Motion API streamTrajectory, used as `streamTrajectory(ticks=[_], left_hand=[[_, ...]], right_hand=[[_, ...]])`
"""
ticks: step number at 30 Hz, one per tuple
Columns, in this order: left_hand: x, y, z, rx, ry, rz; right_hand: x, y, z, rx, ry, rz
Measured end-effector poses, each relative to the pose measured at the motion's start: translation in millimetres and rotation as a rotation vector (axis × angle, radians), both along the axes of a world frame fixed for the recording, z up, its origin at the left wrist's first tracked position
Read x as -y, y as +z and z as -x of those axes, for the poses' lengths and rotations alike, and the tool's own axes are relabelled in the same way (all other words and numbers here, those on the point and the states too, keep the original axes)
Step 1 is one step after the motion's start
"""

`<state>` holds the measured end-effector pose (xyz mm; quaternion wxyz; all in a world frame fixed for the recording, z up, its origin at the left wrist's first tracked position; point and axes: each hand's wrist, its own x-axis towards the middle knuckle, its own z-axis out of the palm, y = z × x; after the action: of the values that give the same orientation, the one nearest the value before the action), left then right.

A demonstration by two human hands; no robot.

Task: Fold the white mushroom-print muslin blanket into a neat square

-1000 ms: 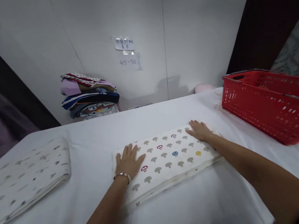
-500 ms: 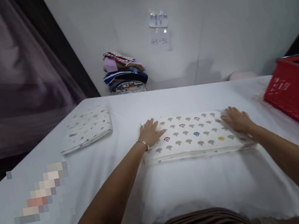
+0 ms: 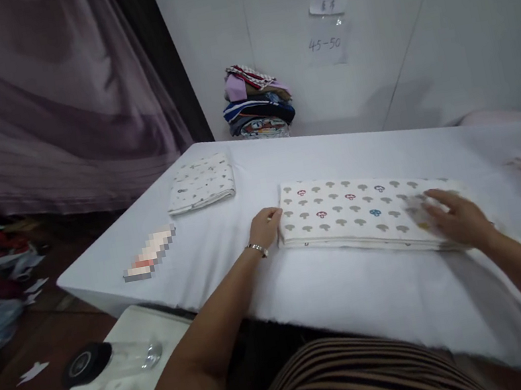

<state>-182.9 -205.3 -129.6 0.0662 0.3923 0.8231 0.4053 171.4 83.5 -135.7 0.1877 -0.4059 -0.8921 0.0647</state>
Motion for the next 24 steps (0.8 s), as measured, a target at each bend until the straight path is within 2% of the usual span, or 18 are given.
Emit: streamTrajectory(ticks=[2, 6, 9, 12, 15, 18, 24], left_hand=[[22, 1.0, -10, 0.029, 0.059, 0.005], [50, -2.8, -31, 0.034, 0.110, 0.058], [57, -9.0, -40, -0.039, 0.075, 0.078], [58, -14.9, -45, -0.159, 0.021, 0.095], [58, -18.6, -46, -0.221, -0.005, 0.114], [57, -18.9, -46, -0.216, -0.003, 0.131], [57, -14.1, -48, -0.188, -0.020, 0.125]], right_hand=[[38, 0.9, 24, -0.133, 0.236, 0.162], [116, 4.9, 89, -0.182, 0.711, 0.127], [158, 7.4, 138, -0.164, 0.846, 0.055], [183, 6.3, 176, -0.073, 0.903, -0.015], [195, 3.9, 197, 0.027, 0.880, -0.091], [200, 3.9, 205, 0.073, 0.843, -0.134], [208, 0.3, 210, 0.055, 0.753, -0.110]])
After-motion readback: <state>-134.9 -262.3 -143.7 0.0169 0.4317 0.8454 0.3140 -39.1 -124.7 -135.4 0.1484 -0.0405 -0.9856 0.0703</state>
